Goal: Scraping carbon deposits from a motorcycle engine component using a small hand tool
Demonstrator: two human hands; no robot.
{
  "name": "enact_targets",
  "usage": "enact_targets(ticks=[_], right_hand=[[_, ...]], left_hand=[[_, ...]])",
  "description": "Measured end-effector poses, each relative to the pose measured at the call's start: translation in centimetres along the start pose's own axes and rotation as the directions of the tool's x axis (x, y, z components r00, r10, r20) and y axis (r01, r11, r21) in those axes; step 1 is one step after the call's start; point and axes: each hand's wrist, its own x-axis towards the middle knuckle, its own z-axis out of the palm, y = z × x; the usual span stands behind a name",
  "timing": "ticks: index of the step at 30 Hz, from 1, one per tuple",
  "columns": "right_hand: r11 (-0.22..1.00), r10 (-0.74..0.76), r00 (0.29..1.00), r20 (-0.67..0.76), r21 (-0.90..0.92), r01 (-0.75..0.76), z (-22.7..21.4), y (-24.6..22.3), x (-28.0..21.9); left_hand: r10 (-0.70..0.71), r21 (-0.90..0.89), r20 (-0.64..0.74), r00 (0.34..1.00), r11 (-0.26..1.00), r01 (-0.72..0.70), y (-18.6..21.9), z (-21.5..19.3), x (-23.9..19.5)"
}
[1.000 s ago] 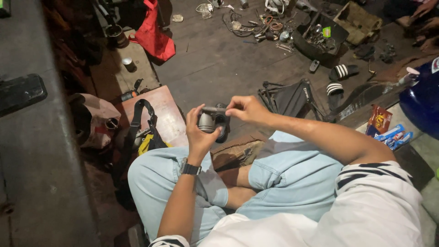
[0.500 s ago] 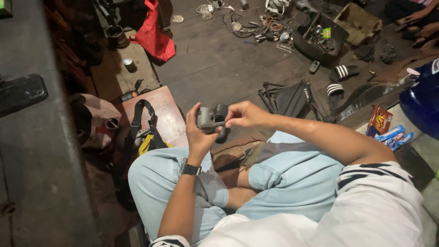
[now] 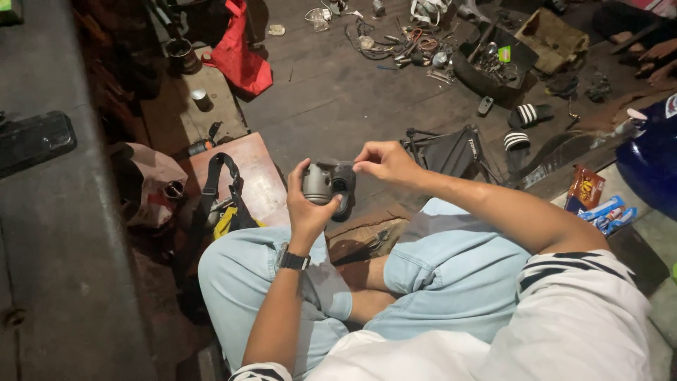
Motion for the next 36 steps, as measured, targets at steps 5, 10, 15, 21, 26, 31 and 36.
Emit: enact_targets(ticks=[5,10,15,21,26,31,36], right_hand=[[0.99,-0.126,0.99,0.066,-0.053,0.13,1.3,-0.4,-1.0],[0.988,-0.148,0.989,0.01,-0.05,0.148,0.9,-0.6,-0.5],[0.987,-0.156,0.983,0.102,-0.031,0.16,2.2,-1.0,-1.2],[0.997,-0.081,0.997,0.004,0.001,0.081,0.4,-1.2,-0.4],[0.994,-0.111,0.993,0.048,0.018,0.11,2.0,-1.6,-1.3],[0.993,-0.118,0.993,0.015,0.014,0.118,0.8,-2.0,-0.6],[0.993,-0.116,0.986,0.123,0.01,0.116,1.3,-2.1,-1.3]], left_hand=[[0.01,-0.014,0.003,1.0,1.0,-0.01,-0.3,0.3,-0.2],[0.026,-0.002,0.003,1.0,1.0,-0.026,-0.1,-0.1,-0.1],[0.023,-0.014,0.016,1.0,1.0,-0.022,-0.6,0.3,-0.3],[0.015,0.014,-0.027,1.0,1.0,-0.014,-0.3,-0.1,-0.1],[0.007,0.029,-0.019,1.0,1.0,-0.006,0.0,0.1,-0.1],[0.024,0.012,-0.016,1.0,1.0,-0.023,0.3,-0.4,-0.3],[0.009,0.026,0.0,1.0,1.0,-0.009,0.2,-0.1,-0.3]])
